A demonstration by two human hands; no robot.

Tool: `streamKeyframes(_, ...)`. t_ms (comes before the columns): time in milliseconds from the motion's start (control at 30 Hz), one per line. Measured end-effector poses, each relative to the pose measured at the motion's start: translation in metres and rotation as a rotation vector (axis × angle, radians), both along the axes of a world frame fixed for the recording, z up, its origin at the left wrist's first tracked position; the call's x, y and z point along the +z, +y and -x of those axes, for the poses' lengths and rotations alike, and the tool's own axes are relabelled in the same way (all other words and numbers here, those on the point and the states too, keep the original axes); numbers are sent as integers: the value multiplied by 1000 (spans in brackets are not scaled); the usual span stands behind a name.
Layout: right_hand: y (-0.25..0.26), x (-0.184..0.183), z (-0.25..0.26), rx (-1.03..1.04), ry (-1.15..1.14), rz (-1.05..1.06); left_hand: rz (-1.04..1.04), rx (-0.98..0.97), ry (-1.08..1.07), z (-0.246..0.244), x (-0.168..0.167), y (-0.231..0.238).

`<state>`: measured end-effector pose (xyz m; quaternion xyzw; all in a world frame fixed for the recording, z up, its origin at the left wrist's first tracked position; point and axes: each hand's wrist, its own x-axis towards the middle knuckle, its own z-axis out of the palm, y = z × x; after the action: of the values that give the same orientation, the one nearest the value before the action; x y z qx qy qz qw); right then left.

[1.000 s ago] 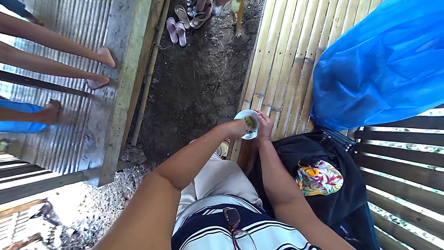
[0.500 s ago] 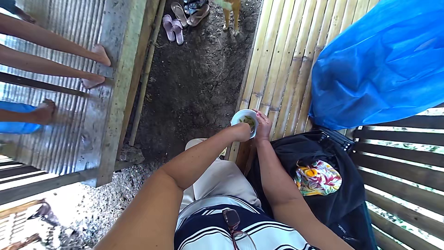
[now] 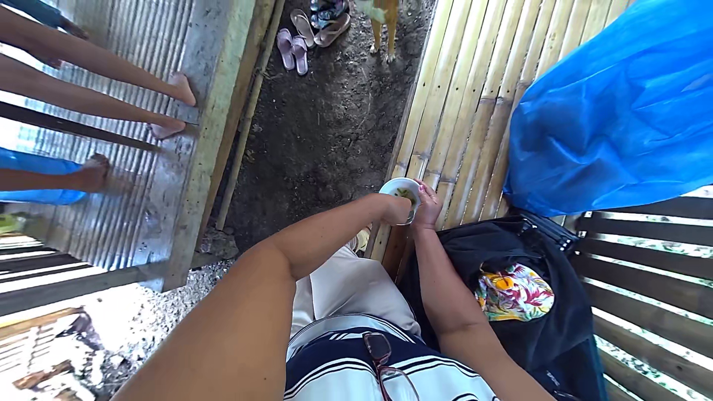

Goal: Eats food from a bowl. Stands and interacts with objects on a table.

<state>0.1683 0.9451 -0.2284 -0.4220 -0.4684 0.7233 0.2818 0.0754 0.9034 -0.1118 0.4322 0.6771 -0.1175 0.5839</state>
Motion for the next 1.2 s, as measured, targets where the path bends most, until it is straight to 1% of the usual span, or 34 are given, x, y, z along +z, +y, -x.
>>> streamKeyframes(67,-1,-1,-1,-6,5,17,53,-3,-14,3,-2,2)
streamKeyframes(100,-2,-2,-1,-4,6,25,63,-41,-8,3,-2,3)
streamKeyframes(200,0,-4,-1,10,15,20,7,-283,55,1,1,5)
streamKeyframes(267,1,-4,-2,29,8,13,7,-424,104,-2,6,5)
streamKeyframes(333,1,-2,-2,45,3,20,22,-497,155,-8,16,5)
streamKeyframes(400,-1,-1,-2,42,4,30,6,-509,157,-12,14,2)
streamKeyframes(567,-3,-3,-2,54,7,-13,-69,-316,26,-6,4,-1)
streamKeyframes(733,-2,-5,-4,77,7,-39,-9,-112,6,-2,7,-10)
streamKeyframes(900,-1,-6,-1,86,14,-47,-40,-3,-31,10,8,-18)
streamKeyframes(967,-1,-5,-1,79,15,-19,-57,117,-14,9,8,-23)
streamKeyframes(1100,0,-3,-1,70,20,11,-13,447,13,1,1,-31)
streamKeyframes(1200,0,-3,0,65,22,11,-19,595,18,-7,-9,-34)
